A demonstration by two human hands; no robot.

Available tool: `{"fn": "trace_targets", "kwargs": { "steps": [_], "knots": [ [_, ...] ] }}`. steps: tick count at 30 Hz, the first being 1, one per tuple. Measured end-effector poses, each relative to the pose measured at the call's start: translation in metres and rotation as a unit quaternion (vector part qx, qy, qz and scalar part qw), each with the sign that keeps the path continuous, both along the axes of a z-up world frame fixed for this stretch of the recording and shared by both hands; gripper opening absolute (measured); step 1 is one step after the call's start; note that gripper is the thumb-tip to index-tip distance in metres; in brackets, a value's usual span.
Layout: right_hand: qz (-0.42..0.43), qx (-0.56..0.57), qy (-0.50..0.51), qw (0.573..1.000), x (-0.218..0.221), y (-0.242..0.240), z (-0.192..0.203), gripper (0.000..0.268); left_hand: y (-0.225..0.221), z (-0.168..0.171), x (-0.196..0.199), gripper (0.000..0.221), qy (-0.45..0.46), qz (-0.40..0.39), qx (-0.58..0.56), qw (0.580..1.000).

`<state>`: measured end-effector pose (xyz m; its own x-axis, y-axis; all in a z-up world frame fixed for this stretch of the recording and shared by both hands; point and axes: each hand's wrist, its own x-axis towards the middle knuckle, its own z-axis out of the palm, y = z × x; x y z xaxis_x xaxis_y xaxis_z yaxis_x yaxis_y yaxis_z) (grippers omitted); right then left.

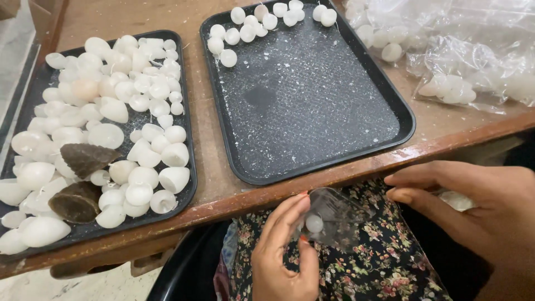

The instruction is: The person sorts white waxy objects from a tray and places them into a plastic bag, then uses a strip of adhesive to seal the bag.

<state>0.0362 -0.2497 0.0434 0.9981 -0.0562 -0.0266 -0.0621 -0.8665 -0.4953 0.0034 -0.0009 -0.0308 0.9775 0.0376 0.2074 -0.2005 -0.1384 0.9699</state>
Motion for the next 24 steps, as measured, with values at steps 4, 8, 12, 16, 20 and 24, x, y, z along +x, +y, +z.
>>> {"fn": "trace_targets", "kwargs": {
  "steps": [4,8,12,16,20,24],
  "knots": [
    [0.151,-0.013,0.032,0.988,0.008,-0.020,-0.028,0.058,0.012,0.018,0.000,0.062,0.000,-0.033,-0.007,0.999],
    [0.221,0.065,0.152,0.961,0.005,-0.013,-0.061,0.098,0.022,0.028,-0.001,0.070,-0.028,-0.084,0.045,0.995],
    [0.334,0.230,0.016,0.914,-0.002,0.014,-0.080,0.114,0.028,0.030,-0.006,0.069,-0.031,-0.103,0.043,0.993],
    [0.347,0.243,-0.047,0.905,-0.009,0.034,-0.085,0.115,0.029,0.034,-0.009,0.069,-0.009,-0.109,0.005,0.994],
    [0.340,0.384,-0.152,0.845,-0.013,0.032,-0.110,0.115,0.027,0.032,-0.011,0.066,0.011,-0.112,0.012,0.994],
    [0.377,0.334,-0.247,0.827,-0.017,0.030,-0.100,0.086,0.022,0.029,-0.012,0.067,-0.011,-0.081,0.052,0.995]
  ]
}}
